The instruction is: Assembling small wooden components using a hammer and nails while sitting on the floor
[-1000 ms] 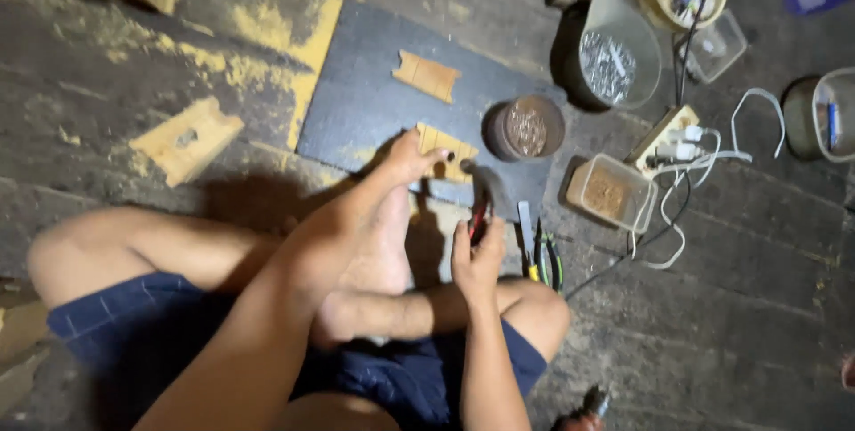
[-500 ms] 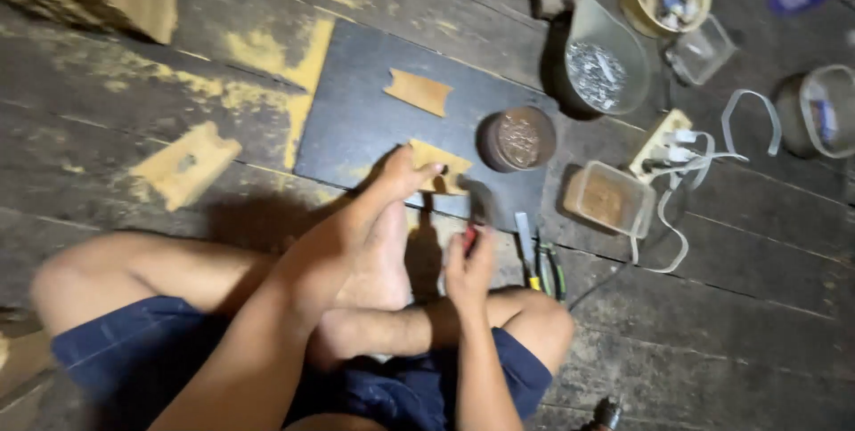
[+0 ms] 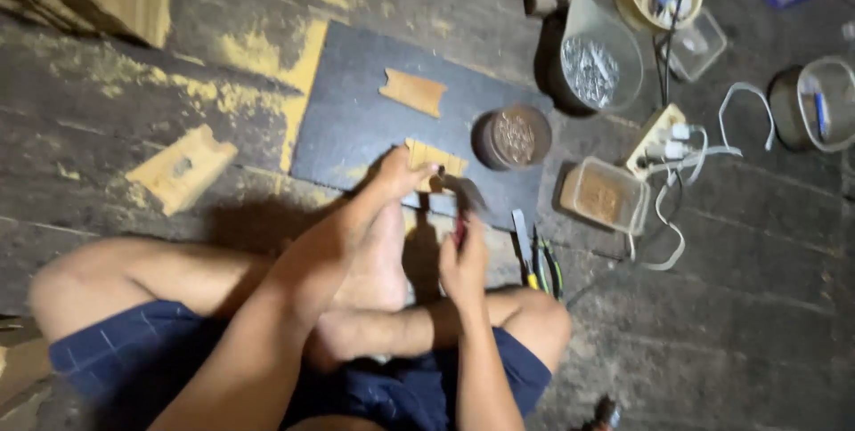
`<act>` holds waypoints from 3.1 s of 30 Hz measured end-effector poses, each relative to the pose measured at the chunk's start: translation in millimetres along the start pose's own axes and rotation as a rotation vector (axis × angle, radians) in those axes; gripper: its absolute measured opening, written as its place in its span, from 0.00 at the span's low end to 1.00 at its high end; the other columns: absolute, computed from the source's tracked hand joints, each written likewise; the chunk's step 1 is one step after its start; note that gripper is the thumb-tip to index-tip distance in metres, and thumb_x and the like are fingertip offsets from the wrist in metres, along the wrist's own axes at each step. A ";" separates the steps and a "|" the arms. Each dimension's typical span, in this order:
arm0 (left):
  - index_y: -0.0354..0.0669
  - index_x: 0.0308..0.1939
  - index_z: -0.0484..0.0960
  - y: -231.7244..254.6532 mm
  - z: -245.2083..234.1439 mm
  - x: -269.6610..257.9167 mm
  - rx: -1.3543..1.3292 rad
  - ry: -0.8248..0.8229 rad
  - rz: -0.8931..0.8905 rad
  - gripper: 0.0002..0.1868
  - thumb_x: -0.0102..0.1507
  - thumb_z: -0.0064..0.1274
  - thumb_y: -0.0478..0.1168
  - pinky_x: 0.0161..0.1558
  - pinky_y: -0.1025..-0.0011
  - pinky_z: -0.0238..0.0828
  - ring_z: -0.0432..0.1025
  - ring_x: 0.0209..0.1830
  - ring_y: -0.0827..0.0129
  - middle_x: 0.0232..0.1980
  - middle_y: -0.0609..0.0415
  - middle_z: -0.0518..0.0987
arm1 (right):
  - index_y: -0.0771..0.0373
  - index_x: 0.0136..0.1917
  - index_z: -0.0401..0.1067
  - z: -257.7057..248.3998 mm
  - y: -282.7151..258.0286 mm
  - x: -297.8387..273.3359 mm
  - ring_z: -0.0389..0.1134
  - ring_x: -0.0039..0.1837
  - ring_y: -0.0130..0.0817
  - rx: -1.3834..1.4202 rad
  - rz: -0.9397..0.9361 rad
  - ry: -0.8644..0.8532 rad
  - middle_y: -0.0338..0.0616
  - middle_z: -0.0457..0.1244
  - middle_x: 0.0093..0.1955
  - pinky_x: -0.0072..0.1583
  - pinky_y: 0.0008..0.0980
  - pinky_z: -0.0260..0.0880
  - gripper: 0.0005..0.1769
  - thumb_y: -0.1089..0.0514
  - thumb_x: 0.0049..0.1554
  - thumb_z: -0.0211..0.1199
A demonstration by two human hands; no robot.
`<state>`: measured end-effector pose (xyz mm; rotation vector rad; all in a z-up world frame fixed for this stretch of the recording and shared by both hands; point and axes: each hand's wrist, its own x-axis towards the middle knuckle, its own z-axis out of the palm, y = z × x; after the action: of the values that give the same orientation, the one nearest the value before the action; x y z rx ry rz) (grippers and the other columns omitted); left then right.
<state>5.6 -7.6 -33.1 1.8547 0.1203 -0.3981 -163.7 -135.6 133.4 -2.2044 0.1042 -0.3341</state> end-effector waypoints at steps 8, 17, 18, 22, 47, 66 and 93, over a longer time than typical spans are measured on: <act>0.29 0.49 0.78 19.2 -0.1 6.6 0.047 0.002 0.040 0.36 0.57 0.67 0.60 0.51 0.54 0.76 0.77 0.54 0.44 0.48 0.33 0.82 | 0.63 0.61 0.66 5.3 40.8 0.6 0.69 0.40 0.54 -0.030 -0.004 0.022 0.52 0.64 0.35 0.44 0.46 0.69 0.19 0.62 0.57 0.63; 0.31 0.51 0.77 12.6 -8.3 -6.0 0.019 -0.012 0.013 0.37 0.57 0.66 0.62 0.56 0.53 0.74 0.76 0.58 0.43 0.51 0.33 0.81 | 0.69 0.62 0.67 16.9 60.4 -16.4 0.72 0.42 0.62 -0.091 -0.023 0.112 0.61 0.67 0.37 0.45 0.47 0.71 0.22 0.61 0.56 0.66; 0.31 0.52 0.76 13.5 -8.4 -7.9 0.026 -0.028 -0.001 0.39 0.57 0.66 0.64 0.57 0.52 0.74 0.75 0.58 0.42 0.52 0.32 0.80 | 0.65 0.58 0.70 23.5 83.4 -25.0 0.73 0.40 0.53 -0.140 -0.044 0.280 0.54 0.68 0.36 0.44 0.37 0.72 0.20 0.58 0.55 0.70; 0.30 0.51 0.76 5.6 -1.6 -3.6 0.057 -0.029 -0.002 0.39 0.57 0.66 0.64 0.57 0.52 0.73 0.75 0.59 0.42 0.52 0.32 0.80 | 0.63 0.73 0.58 17.9 47.8 -14.5 0.71 0.44 0.69 -0.120 0.047 -0.114 0.65 0.67 0.39 0.45 0.59 0.69 0.33 0.63 0.56 0.60; 0.52 0.62 0.74 185.8 -53.3 -53.1 0.361 -0.563 0.254 0.39 0.49 0.75 0.45 0.59 0.54 0.67 0.73 0.58 0.54 0.56 0.47 0.81 | 0.66 0.61 0.70 -10.9 38.5 44.4 0.72 0.46 0.52 0.400 0.403 -0.189 0.61 0.67 0.47 0.49 0.48 0.75 0.21 0.59 0.56 0.71; 0.33 0.75 0.59 74.7 -76.2 -84.4 -0.759 -0.145 0.103 0.41 0.64 0.63 0.42 0.46 0.64 0.80 0.75 0.51 0.62 0.59 0.41 0.76 | 0.47 0.67 0.71 -16.1 111.1 252.6 0.73 0.57 0.53 -0.694 -0.023 -0.235 0.47 0.70 0.53 0.60 0.54 0.74 0.23 0.49 0.59 0.64; 0.52 0.61 0.79 45.0 -120.7 -15.5 0.001 0.187 0.195 0.53 0.32 0.84 0.52 0.60 0.62 0.71 0.75 0.57 0.54 0.54 0.48 0.78 | 0.61 0.59 0.76 27.9 61.9 129.9 0.73 0.58 0.55 0.033 0.011 -0.417 0.57 0.72 0.50 0.61 0.49 0.72 0.26 0.69 0.45 0.71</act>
<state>29.1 93.5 44.9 1.8824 0.0647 -0.0896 -28.5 -177.0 94.5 -2.1928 -0.1162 0.1331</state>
